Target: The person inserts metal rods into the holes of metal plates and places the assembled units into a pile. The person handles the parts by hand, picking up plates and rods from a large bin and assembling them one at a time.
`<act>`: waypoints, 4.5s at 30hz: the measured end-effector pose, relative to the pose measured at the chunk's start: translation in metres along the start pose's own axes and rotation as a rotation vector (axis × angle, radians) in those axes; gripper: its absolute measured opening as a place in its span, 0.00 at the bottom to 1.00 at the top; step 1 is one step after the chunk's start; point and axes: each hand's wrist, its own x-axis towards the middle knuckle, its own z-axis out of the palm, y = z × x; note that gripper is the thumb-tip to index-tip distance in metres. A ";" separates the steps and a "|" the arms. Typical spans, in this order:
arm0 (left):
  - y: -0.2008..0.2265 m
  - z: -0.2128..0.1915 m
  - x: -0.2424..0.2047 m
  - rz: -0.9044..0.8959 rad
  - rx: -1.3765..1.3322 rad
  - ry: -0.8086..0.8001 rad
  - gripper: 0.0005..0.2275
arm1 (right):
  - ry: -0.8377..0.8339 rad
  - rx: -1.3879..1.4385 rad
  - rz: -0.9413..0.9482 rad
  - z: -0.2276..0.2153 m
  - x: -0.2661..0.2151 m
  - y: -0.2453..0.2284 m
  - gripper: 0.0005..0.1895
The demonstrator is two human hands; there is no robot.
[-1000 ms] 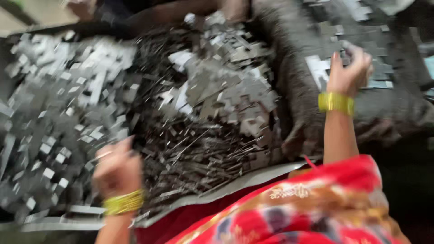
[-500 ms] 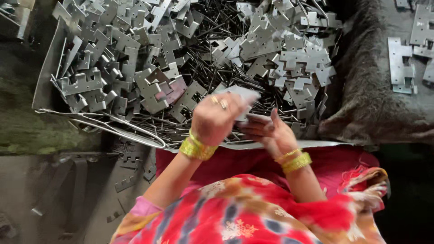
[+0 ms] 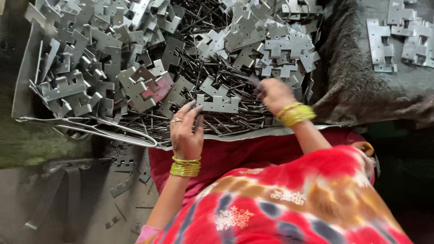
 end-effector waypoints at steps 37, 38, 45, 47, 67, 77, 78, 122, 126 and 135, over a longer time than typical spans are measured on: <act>0.102 0.293 0.109 0.394 0.190 -0.614 0.12 | 0.569 1.996 0.605 -0.027 -0.161 0.014 0.11; 0.103 0.283 0.115 0.339 0.125 -0.699 0.17 | 0.548 2.043 0.599 -0.022 -0.160 0.010 0.12; 0.073 0.175 0.130 0.550 -0.262 -0.838 0.13 | 0.453 1.984 0.642 -0.012 -0.149 -0.006 0.16; 0.063 0.146 0.126 0.680 -0.240 -0.556 0.10 | 0.445 1.965 0.565 -0.006 -0.145 -0.011 0.16; 0.109 0.105 0.070 -0.282 -0.531 -0.560 0.08 | 0.103 2.191 0.599 -0.007 -0.110 -0.038 0.33; 0.081 0.085 -0.007 -0.392 -0.685 -0.481 0.15 | 0.264 1.951 0.585 0.020 -0.102 -0.056 0.14; 0.078 0.079 -0.013 -0.487 -0.796 -0.516 0.13 | 0.259 1.956 0.521 0.022 -0.100 -0.064 0.14; 0.083 0.031 0.080 0.730 -0.063 -0.356 0.10 | -0.484 0.768 0.031 -0.017 -0.050 -0.033 0.18; 0.053 0.003 0.063 0.386 -0.035 -0.067 0.16 | -0.192 0.984 0.283 -0.040 -0.030 -0.014 0.13; 0.030 0.077 0.050 0.113 0.137 -0.251 0.06 | -0.137 -0.427 -0.399 -0.027 -0.022 -0.003 0.04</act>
